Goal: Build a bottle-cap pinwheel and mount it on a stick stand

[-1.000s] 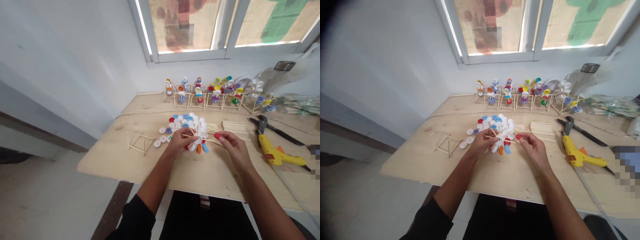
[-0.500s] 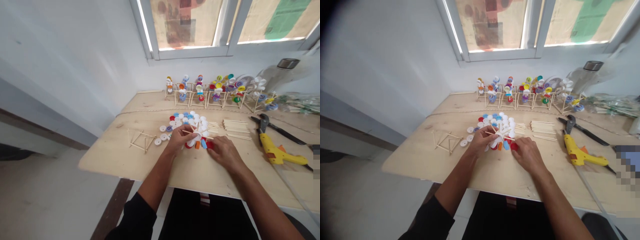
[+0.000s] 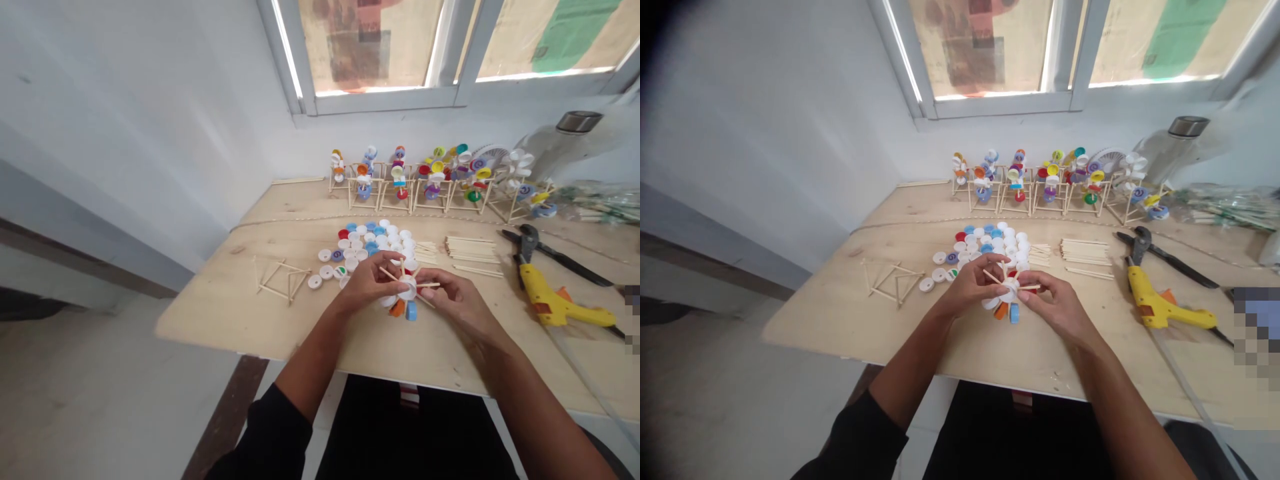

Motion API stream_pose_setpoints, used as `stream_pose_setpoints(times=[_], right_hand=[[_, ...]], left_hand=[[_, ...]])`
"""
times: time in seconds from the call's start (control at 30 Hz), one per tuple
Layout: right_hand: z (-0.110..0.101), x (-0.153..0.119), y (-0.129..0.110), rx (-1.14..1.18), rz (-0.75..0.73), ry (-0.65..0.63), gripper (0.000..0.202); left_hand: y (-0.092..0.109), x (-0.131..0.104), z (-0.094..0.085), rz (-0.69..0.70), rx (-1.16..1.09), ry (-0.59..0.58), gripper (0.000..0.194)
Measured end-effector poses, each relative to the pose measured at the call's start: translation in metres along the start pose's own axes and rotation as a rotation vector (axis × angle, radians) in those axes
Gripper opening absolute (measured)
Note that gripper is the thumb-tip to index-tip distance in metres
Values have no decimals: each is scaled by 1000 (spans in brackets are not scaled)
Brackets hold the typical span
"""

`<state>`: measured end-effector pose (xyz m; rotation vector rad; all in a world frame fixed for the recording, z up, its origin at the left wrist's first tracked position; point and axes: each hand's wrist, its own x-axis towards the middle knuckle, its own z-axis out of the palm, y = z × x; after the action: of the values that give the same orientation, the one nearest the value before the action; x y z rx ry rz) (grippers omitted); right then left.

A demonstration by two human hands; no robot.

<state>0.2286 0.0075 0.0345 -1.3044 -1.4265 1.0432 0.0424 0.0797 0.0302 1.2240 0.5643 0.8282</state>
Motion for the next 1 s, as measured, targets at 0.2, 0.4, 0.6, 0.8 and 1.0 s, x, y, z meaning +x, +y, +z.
stream_pose_setpoints(times=[0.2, 0.4, 0.6, 0.8, 1.0], right_hand=[[4, 1, -1, -29, 12, -77, 26], [4, 0, -3, -14, 0, 27, 28], [3, 1, -2, -14, -42, 77, 26], [4, 2, -1, -1, -96, 118, 24], [9, 1, -2, -52, -131, 123, 21]], left_hand=[[-4, 1, 1, -7, 19, -48, 56], [-5, 3, -1, 19, -57, 10, 44], [-8, 4, -5, -37, 16, -61, 34], [-8, 4, -3, 7, 106, -74, 31], [-7, 2, -1, 26, 147, -69, 28]])
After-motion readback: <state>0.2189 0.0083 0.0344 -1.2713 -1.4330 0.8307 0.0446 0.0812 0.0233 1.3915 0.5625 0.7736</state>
